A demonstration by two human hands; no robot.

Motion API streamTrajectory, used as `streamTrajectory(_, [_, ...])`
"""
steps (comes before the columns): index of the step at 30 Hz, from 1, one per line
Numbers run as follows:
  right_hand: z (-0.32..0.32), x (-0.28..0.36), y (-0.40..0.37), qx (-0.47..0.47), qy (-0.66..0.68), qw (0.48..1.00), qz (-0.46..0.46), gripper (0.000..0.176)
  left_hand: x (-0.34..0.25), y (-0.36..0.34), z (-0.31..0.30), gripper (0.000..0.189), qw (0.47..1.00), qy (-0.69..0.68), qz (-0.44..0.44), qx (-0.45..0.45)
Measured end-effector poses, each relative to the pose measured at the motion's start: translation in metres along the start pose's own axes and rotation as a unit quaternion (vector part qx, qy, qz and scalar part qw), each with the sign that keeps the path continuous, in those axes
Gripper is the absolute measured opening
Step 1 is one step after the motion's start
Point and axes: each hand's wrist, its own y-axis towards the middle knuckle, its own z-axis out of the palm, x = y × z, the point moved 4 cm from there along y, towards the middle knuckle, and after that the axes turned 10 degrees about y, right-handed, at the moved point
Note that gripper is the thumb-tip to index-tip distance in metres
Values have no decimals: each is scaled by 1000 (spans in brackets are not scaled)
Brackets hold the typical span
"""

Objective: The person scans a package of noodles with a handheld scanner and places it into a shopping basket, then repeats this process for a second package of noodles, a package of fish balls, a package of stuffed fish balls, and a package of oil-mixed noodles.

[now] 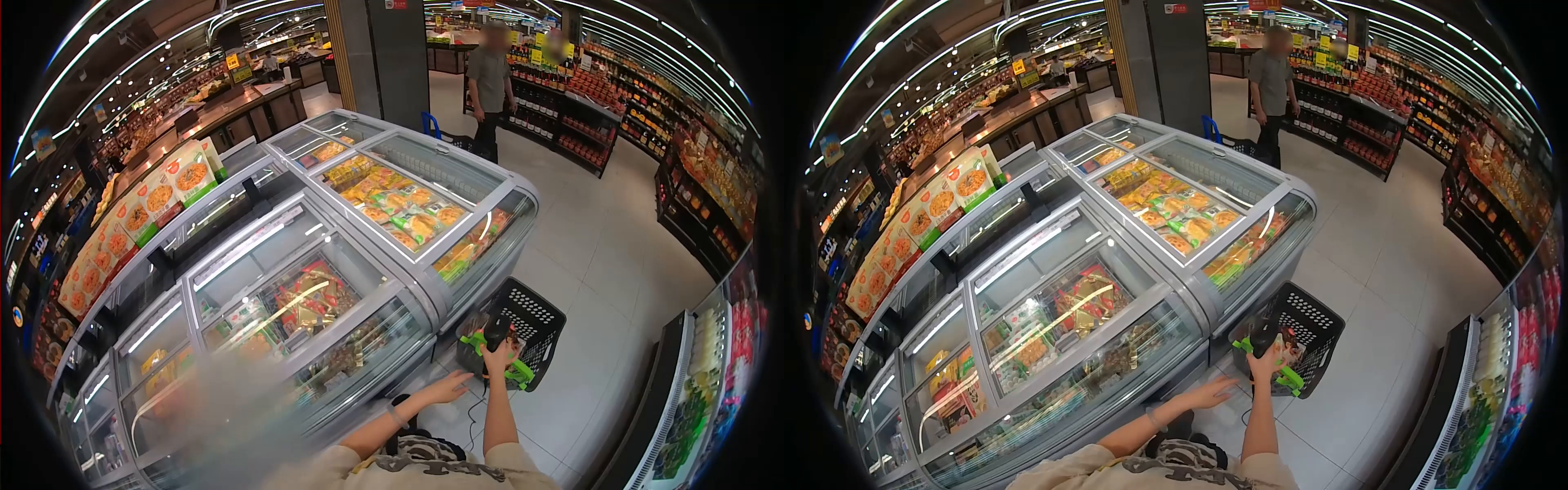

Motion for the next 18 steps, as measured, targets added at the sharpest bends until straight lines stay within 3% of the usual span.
streamTrajectory(3, [-9, 5, 13, 62, -9, 998, 23, 70, 10, 17, -5, 51, 1000, 23, -10, 8])
streamTrajectory(6, [-14, 3, 19, -22, 19, 999, -23, 67, 25, 53, -9, 53, 994, 106, -1, -37])
streamTrajectory(9, [-15, -4, 31, 45, -15, 998, 37, 62, 13, 97, -39, 56, 987, 146, -10, -67])
streamTrajectory(11, [-15, -8, 36, 20, 22, 999, 33, 58, 12, 124, -43, 57, 976, 207, -12, -72])
streamTrajectory(14, [-13, -20, 43, 7, 68, 997, 47, 54, 18, 153, -37, 58, 968, 251, 12, -30])
streamTrajectory(18, [-15, -22, 53, -11, 104, 993, 59, 47, 22, 169, -40, 54, 977, 206, 47, 29])
